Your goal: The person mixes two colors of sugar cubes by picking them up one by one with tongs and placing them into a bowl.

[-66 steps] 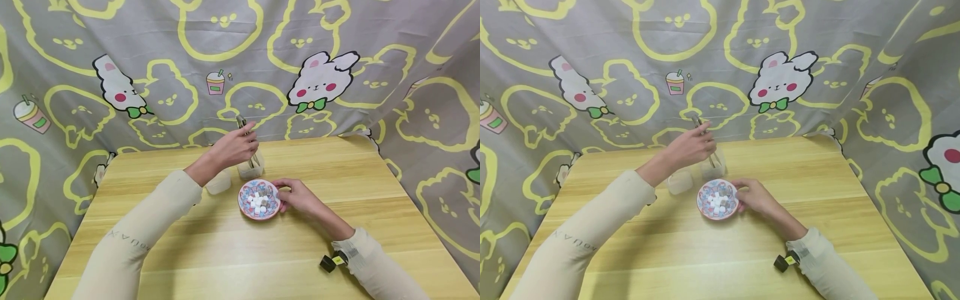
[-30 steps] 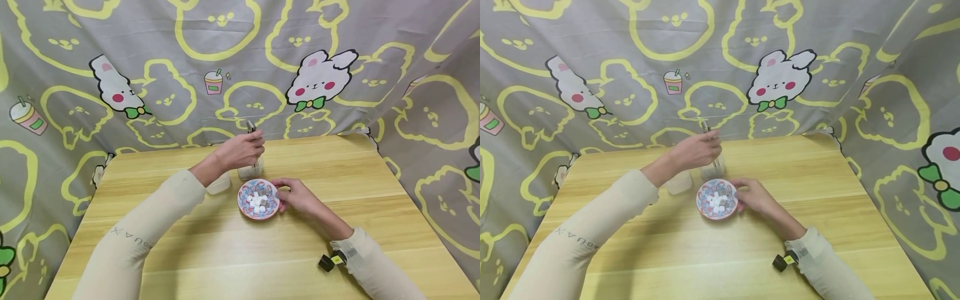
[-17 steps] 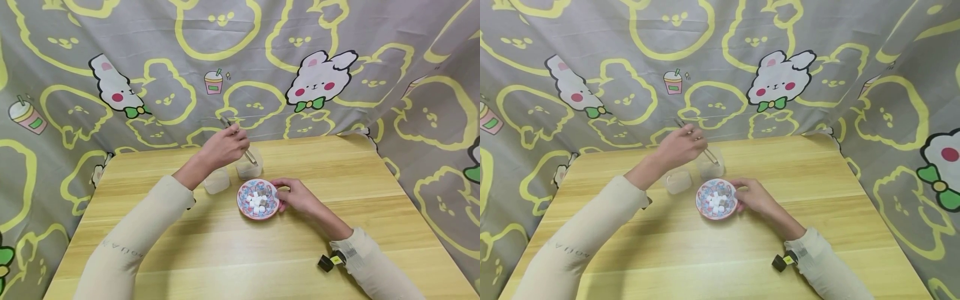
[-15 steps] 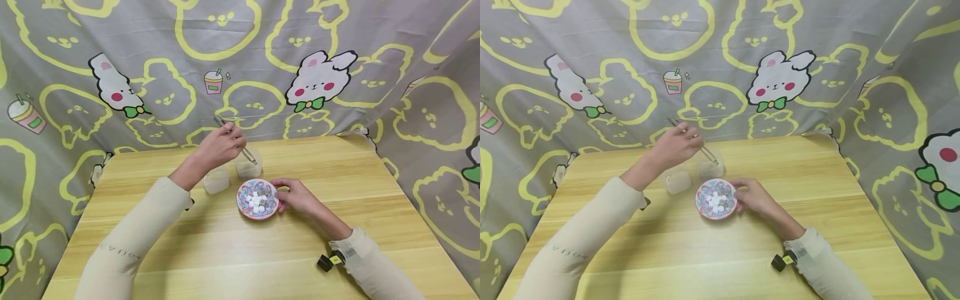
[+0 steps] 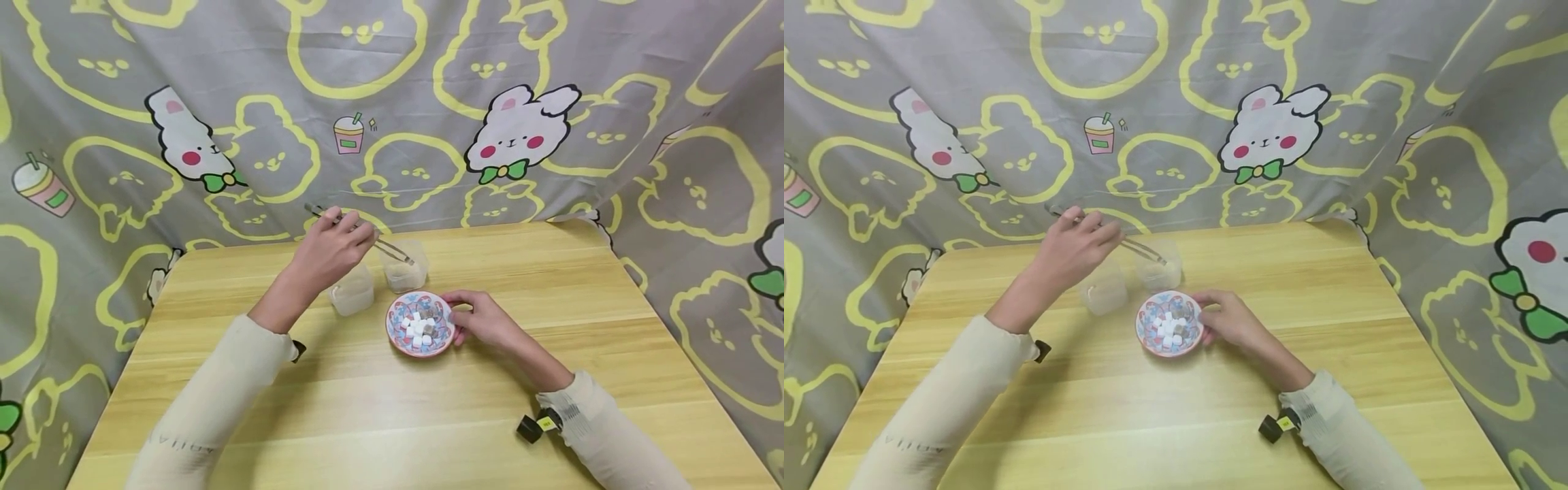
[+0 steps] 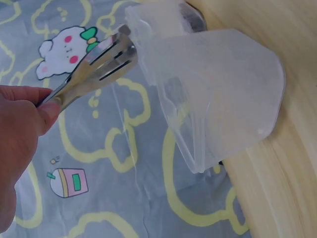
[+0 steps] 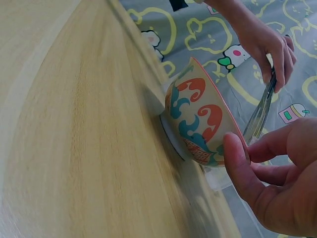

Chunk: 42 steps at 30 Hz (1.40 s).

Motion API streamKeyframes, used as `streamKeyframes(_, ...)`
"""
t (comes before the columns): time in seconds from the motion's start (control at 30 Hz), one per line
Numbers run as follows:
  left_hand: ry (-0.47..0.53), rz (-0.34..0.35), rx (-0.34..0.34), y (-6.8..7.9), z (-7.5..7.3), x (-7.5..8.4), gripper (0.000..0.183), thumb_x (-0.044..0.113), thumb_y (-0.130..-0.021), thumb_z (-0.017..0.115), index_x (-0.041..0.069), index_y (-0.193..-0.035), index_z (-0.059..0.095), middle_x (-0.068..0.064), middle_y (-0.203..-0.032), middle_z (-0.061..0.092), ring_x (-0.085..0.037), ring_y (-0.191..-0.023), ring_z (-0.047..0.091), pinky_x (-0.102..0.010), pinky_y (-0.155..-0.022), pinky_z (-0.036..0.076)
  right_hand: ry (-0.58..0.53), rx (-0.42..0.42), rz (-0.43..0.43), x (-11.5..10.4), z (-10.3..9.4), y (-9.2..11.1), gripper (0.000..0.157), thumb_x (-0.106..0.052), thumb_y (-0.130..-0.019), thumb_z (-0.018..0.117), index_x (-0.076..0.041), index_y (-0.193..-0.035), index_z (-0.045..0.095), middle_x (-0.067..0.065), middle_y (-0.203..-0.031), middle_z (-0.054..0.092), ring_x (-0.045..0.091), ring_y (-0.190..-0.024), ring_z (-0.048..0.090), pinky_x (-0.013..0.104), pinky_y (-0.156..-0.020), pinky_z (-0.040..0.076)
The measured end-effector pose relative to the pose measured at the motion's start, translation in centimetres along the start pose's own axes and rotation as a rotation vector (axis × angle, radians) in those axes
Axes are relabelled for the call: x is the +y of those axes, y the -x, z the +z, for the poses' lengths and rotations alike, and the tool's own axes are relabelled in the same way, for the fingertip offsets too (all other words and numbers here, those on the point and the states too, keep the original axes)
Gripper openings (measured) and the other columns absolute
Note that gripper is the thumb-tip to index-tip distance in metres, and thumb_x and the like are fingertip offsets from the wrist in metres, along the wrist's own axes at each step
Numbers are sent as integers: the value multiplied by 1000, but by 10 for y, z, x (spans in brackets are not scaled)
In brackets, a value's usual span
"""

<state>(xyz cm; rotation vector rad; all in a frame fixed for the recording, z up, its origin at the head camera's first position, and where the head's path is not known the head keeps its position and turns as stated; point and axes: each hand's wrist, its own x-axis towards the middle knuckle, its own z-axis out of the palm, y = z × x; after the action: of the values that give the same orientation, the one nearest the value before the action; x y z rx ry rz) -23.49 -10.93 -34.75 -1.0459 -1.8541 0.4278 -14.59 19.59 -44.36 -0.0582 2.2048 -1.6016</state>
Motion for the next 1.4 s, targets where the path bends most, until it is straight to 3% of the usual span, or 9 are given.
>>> streamKeyframes(0.23,17,-40,39,10,-17,7,20,8,-104,58,16,-91,70,6,-84,54,-20,-83,46,-38,-86,29,6,4,3,0,1,1,46,-1,-101,56,5,-146,52,30,-128,66,18,-60,68,38,-62,62)
streamKeyframes(0.7,40,6,16,21,-50,35,19,16,-107,55,16,-101,73,7,-91,57,-19,-85,48,-34,-83,34,21,7,-3,-3,1,0,46,-1,-100,56,5,-146,53,29,-124,67,17,-61,67,37,-62,63)
streamKeyframes(1.0,24,94,-20,26,-56,52,18,7,-104,52,12,-104,70,4,-93,53,-20,-84,42,-32,-82,31,-8,-2,2,-2,1,1,46,1,-100,55,6,-146,51,30,-125,66,18,-59,67,37,-61,62)
streamKeyframes(1.13,3,118,-22,26,-57,54,19,11,-105,51,10,-107,70,3,-97,55,-20,-86,45,-33,-83,33,-15,-2,5,-1,1,1,46,1,-100,55,6,-146,51,29,-122,67,18,-60,66,34,-60,61)
streamKeyframes(1.4,-47,76,0,24,-57,45,20,20,-106,53,14,-114,71,4,-102,61,-20,-91,48,-34,-86,32,-3,-1,2,-2,1,1,46,0,-101,55,6,-146,51,29,-123,66,18,-62,67,35,-61,62)
